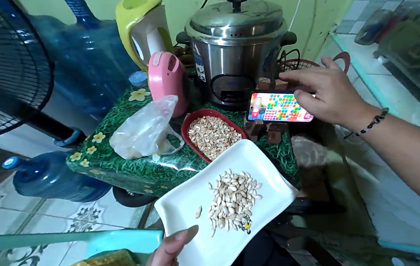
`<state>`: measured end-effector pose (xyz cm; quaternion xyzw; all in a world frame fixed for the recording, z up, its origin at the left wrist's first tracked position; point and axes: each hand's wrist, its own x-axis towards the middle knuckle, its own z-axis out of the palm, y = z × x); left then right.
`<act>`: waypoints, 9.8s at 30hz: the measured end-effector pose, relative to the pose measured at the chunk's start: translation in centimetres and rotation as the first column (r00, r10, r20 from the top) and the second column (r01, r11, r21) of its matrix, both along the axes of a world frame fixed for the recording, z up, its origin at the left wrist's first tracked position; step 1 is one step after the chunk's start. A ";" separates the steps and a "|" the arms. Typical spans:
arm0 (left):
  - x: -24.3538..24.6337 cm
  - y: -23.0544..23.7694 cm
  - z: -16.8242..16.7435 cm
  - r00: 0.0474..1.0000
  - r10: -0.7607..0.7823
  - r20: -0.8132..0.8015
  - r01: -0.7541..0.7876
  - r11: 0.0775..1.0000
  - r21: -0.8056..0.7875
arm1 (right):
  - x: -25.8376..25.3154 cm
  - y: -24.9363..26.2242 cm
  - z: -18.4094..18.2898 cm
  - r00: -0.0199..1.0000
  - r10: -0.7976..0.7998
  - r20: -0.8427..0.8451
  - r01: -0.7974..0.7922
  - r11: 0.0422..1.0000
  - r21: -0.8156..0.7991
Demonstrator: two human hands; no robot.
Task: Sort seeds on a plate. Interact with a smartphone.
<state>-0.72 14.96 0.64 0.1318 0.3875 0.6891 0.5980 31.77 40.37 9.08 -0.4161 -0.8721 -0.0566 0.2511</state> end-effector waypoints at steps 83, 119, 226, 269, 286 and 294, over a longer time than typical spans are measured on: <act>0.4 0.1 0.1 0.999 -0.034 -0.030 0.035 0.999 0.013 | 2.0 -2.1 -2.4 0.989 -0.150 -0.005 0.150 0.987 -0.060; 0.2 -0.1 0.0 1.000 -0.025 -0.015 0.025 0.999 0.038 | 2.1 -2.2 -2.4 0.981 -0.195 0.019 0.196 0.977 -0.082; 0.3 0.0 -0.3 1.000 -0.008 -0.016 0.008 1.000 -0.010 | 0.3 -0.3 -1.1 0.998 -0.049 -0.035 0.050 0.998 0.028; 0.2 0.0 -0.1 1.000 -0.022 0.005 0.022 1.000 0.014 | -0.2 -0.7 -1.7 0.995 -0.096 -0.029 0.097 0.995 0.039; 0.3 0.0 -0.1 1.000 -0.011 -0.010 0.011 1.000 -0.010 | -0.9 -0.9 -2.0 0.993 -0.119 0.000 0.119 0.992 0.051; 0.3 0.0 0.0 1.000 -0.005 -0.003 0.005 1.000 -0.009 | -2.2 -1.0 -1.9 0.982 -0.188 0.010 0.187 0.979 0.080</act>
